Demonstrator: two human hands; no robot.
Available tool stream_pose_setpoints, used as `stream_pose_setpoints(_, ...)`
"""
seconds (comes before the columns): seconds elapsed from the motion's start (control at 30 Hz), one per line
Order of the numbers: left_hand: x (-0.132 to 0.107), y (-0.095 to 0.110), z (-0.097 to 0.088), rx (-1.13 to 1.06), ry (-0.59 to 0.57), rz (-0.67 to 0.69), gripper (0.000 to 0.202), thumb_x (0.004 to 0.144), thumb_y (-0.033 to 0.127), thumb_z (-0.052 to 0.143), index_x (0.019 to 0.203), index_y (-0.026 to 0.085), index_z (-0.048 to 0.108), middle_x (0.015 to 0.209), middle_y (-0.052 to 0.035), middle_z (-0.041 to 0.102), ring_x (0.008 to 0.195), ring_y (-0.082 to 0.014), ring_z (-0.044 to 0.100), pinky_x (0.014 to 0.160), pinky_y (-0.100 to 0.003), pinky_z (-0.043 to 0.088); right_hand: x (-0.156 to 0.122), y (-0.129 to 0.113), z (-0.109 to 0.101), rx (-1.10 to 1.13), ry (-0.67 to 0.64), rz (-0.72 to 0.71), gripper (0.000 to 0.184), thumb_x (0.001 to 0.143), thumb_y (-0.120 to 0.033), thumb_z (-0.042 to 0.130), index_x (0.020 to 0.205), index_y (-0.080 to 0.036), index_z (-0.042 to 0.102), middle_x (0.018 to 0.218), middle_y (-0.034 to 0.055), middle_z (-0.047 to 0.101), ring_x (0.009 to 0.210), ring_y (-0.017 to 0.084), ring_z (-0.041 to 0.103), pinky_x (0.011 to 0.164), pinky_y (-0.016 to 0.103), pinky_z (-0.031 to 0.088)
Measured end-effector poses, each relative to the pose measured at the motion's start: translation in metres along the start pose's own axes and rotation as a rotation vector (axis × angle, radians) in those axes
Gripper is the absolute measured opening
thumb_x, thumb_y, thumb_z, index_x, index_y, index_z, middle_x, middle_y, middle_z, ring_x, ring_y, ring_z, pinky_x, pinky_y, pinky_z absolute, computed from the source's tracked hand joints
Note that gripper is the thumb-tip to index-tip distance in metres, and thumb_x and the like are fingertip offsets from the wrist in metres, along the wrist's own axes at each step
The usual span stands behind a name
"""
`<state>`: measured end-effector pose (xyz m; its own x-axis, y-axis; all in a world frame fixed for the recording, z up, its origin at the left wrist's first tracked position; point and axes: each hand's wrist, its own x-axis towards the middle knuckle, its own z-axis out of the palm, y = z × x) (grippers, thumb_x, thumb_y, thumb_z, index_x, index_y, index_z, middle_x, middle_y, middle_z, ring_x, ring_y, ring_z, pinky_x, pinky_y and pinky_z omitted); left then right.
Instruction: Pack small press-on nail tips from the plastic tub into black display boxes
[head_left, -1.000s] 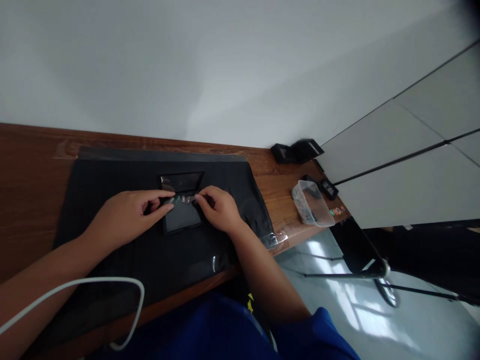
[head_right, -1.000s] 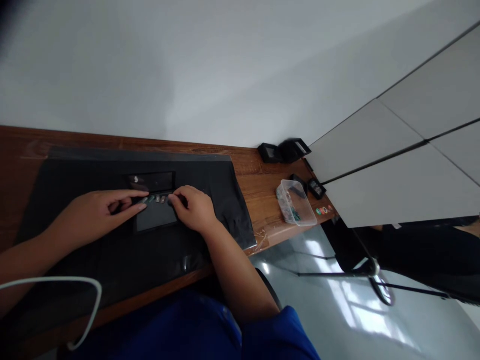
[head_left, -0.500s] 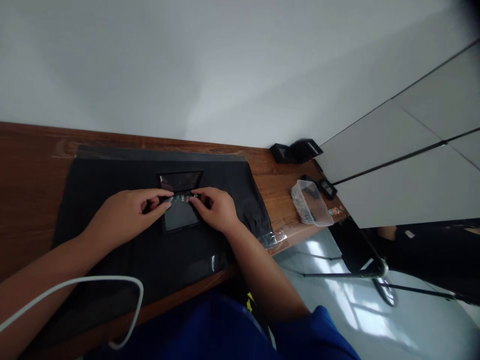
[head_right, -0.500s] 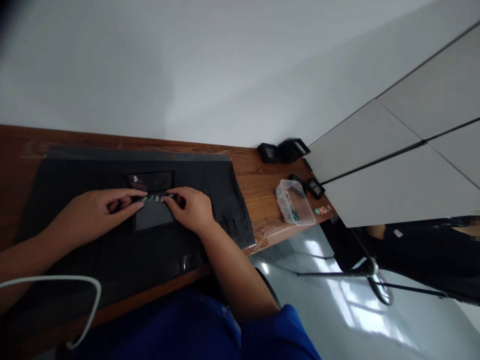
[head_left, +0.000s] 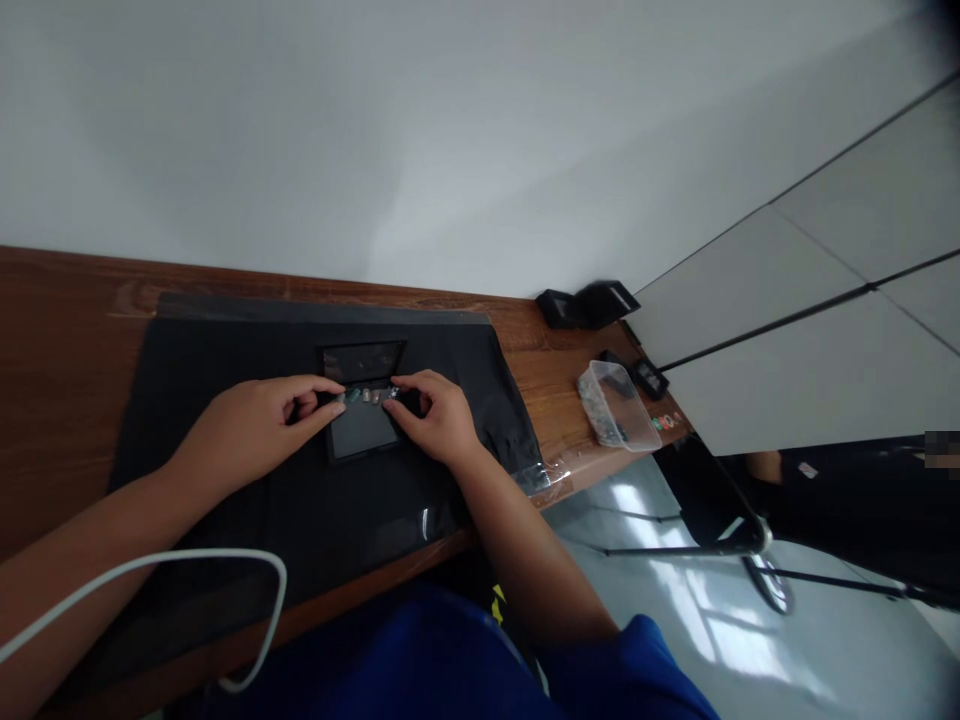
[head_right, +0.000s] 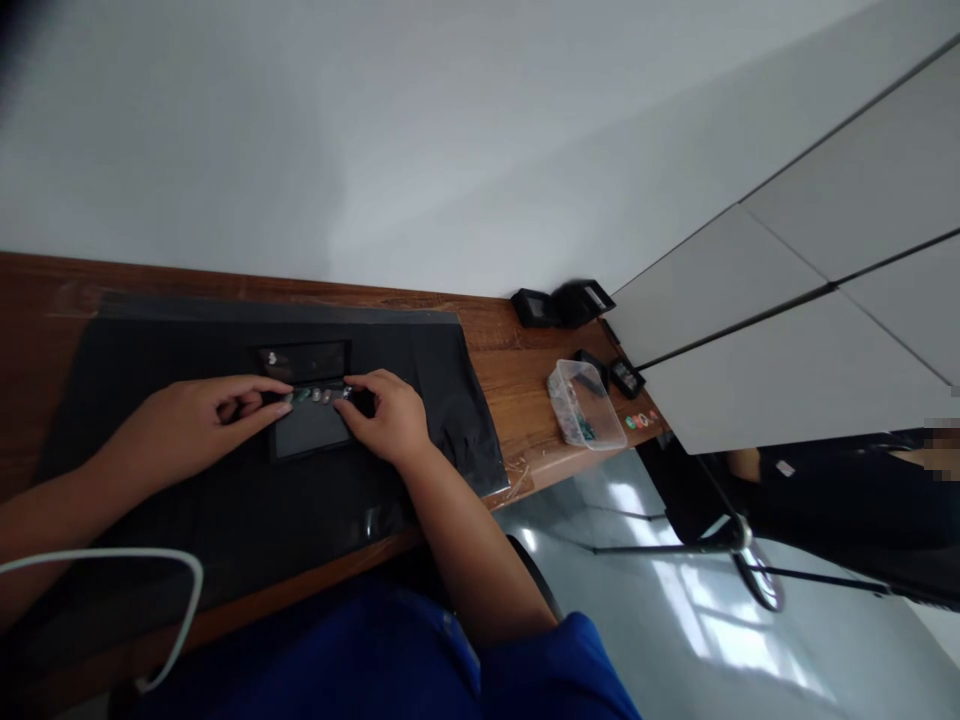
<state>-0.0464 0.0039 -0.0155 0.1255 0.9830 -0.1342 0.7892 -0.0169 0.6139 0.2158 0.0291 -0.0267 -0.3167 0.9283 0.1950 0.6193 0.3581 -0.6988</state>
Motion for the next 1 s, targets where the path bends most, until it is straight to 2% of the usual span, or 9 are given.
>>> stream_pose_setpoints(0.17,0.001,0.0,0.0,-0.014,0.0,-0.003,0.062,0.089,0.075,0.054,0.119,0.031,0.084,0.074,-0.0001,0.069,0.065,-0.0208,0.06,0.062,-0.032,0.04,-0.003,-0.003,-0.001,-0.061,0.001,-0.035,0.033,0.099,-0.035,0.079,0.13,-0.024,0.084,0.12,0.006,0.078,0.081,0.013,0.068,0.078,0.027,0.056)
stream_pose_setpoints(0.37,0.0,0.004,-0.002,-0.017,0.006,-0.004,0.059,0.089,0.073,0.055,0.115,0.029,0.084,0.074,0.0008,0.067,0.065,-0.0199,0.059,0.064,-0.032,0.041,-0.004,-0.004,-0.002,-0.054,-0.041,-0.043,0.034,0.103,-0.035,0.077,0.136,-0.031,0.083,0.114,0.0021,0.077,0.081,0.011,0.067,0.076,0.024,0.054)
stream_pose_setpoints(0.53,0.002,0.002,0.0,-0.022,0.008,0.011,0.061,0.088,0.074,0.053,0.116,0.031,0.085,0.072,0.0,0.069,0.063,-0.0205,0.059,0.062,-0.032,0.04,-0.005,-0.005,-0.003,-0.034,-0.031,-0.053,0.042,0.103,-0.036,0.079,0.144,-0.027,0.079,0.114,0.0033,0.076,0.081,0.012,0.067,0.081,0.024,0.056)
stream_pose_setpoints(0.73,0.003,0.001,0.001,-0.014,0.002,0.003,0.061,0.089,0.074,0.053,0.121,0.033,0.086,0.076,-0.0005,0.074,0.064,-0.0214,0.062,0.061,-0.032,0.042,-0.006,-0.005,-0.004,-0.03,-0.046,-0.032,0.031,0.103,-0.037,0.078,0.13,-0.025,0.085,0.115,0.005,0.076,0.083,0.012,0.066,0.082,0.025,0.057)
stream_pose_setpoints(0.87,0.002,0.002,0.0,-0.005,-0.006,0.002,0.061,0.09,0.073,0.054,0.124,0.034,0.086,0.079,-0.0013,0.077,0.067,-0.0227,0.064,0.063,-0.033,0.044,-0.004,-0.003,-0.002,0.047,-0.042,-0.03,0.031,0.102,-0.037,0.08,0.129,-0.024,0.085,0.114,0.0052,0.076,0.08,0.012,0.065,0.079,0.026,0.058)
stream_pose_setpoints(0.93,0.001,0.002,-0.001,-0.007,-0.003,0.002,0.06,0.09,0.073,0.056,0.126,0.035,0.086,0.081,-0.0009,0.078,0.069,-0.0232,0.064,0.065,-0.034,0.045,-0.006,-0.005,-0.01,0.088,-0.014,-0.065,0.029,0.101,-0.035,0.08,0.127,-0.024,0.085,0.11,0.0053,0.076,0.076,0.012,0.063,0.074,0.026,0.057)
stream_pose_setpoints(1.0,0.001,0.001,-0.001,-0.006,-0.008,-0.002,0.059,0.092,0.073,0.057,0.126,0.034,0.086,0.084,-0.0001,0.078,0.072,-0.0234,0.065,0.068,-0.034,0.046,-0.013,-0.008,-0.033,0.083,0.058,-0.118,0.024,0.102,-0.035,0.077,0.121,-0.024,0.087,0.105,0.0051,0.077,0.073,0.012,0.062,0.068,0.026,0.056)
